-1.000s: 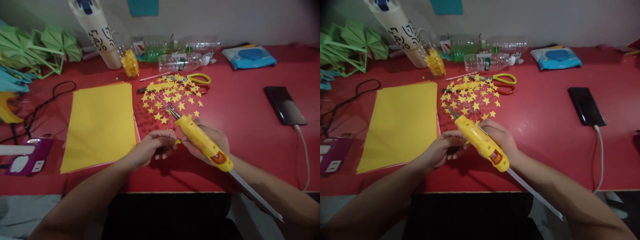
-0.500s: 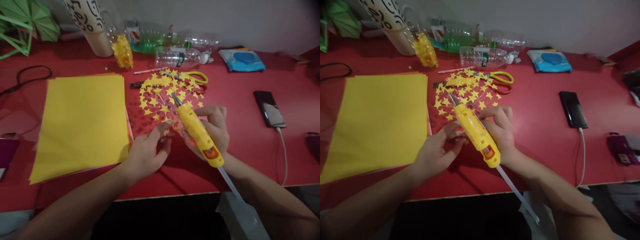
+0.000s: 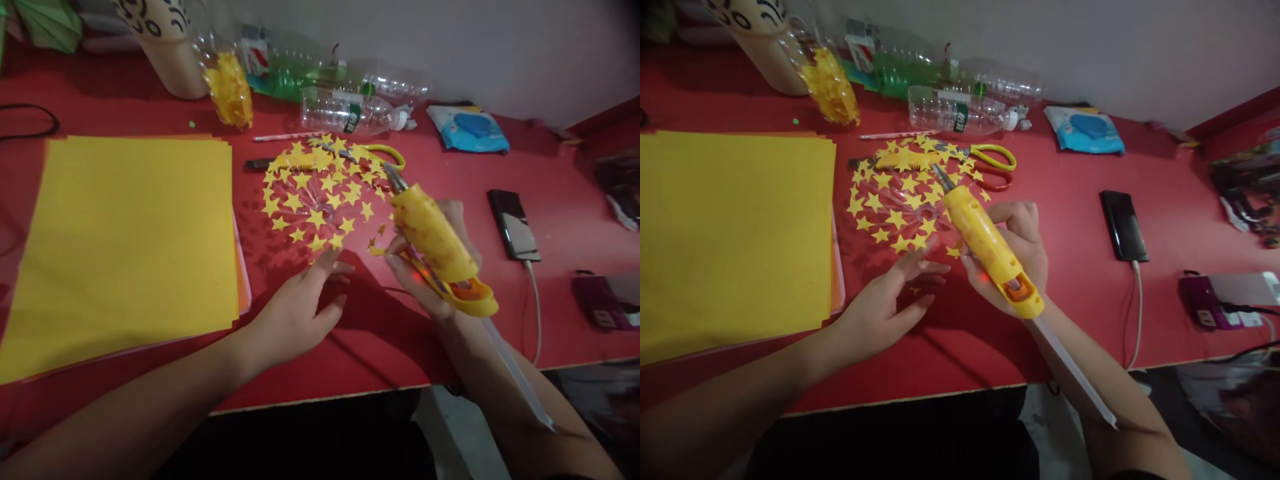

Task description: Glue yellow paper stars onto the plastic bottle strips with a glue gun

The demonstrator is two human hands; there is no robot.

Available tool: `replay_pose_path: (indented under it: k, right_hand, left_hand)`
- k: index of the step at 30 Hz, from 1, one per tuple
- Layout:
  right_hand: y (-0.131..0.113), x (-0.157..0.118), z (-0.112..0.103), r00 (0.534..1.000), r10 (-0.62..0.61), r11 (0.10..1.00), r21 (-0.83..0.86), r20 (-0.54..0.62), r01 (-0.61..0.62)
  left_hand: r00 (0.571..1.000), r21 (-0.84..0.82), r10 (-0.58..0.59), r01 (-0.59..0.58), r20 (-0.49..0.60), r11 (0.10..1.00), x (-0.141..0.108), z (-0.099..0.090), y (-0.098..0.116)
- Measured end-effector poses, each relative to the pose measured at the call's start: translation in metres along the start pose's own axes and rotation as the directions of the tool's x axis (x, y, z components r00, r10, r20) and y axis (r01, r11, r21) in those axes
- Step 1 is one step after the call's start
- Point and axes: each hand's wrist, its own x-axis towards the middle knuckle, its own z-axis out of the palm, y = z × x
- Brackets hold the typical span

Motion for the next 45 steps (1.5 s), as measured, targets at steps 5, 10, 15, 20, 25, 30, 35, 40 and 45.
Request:
replay_pose_path:
  k: [5, 10, 15, 20, 25, 30, 35, 40, 45]
  right_hand:
    - [-0.005, 0.005, 0.0, 0.983, -0.181, 0.98, -0.082, 0.026, 0.183]
    - [-0.004, 0.006, 0.002, 0.984, -0.169, 0.982, -0.072, 0.05, 0.173]
    - [-0.001, 0.003, 0.006, 0.987, -0.153, 0.986, -0.053, 0.05, 0.156]
    - [0.004, -0.002, 0.011, 0.971, -0.237, 0.969, -0.071, -0.014, 0.235]
    - [0.006, -0.004, 0.014, 0.98, -0.197, 0.961, -0.194, 0.012, 0.196]
    - [0.005, -0.004, 0.014, 0.973, -0.23, 0.959, -0.169, -0.004, 0.226]
    - [-0.001, -0.002, 0.013, 0.98, -0.196, 0.971, -0.143, -0.012, 0.193]
    - [-0.002, -0.003, 0.015, 0.983, -0.181, 0.973, -0.151, -0.023, 0.176]
    - [0.0, -0.003, 0.021, 0.973, -0.214, 0.965, -0.17, -0.089, 0.197]
  left_hand:
    - [0.998, -0.136, -0.012, 0.002, -0.068, 0.991, 0.0, 0.002, 0.003]
    - [0.993, -0.163, -0.042, 0.024, -0.112, 0.986, 0.001, 0.003, 0.002]
    - [0.994, -0.126, -0.061, 0.049, -0.095, 0.991, 0.002, 0.003, -0.001]
    - [0.996, -0.121, -0.087, 0.083, -0.024, 0.989, 0.005, -0.001, 0.003]
    - [0.995, -0.071, -0.1, 0.1, 0.002, 0.992, 0.007, -0.004, 0.007]
    - [0.996, -0.003, -0.09, 0.09, -0.026, 0.996, 0.007, -0.003, 0.006]
    - [0.996, -0.001, -0.078, 0.078, -0.038, 0.997, 0.006, -0.002, 0.004]
    - [0.996, -0.025, -0.087, 0.086, -0.037, 0.996, 0.007, -0.002, 0.005]
    - [0.996, -0.066, -0.081, 0.079, -0.038, 0.995, 0.007, -0.002, 0.006]
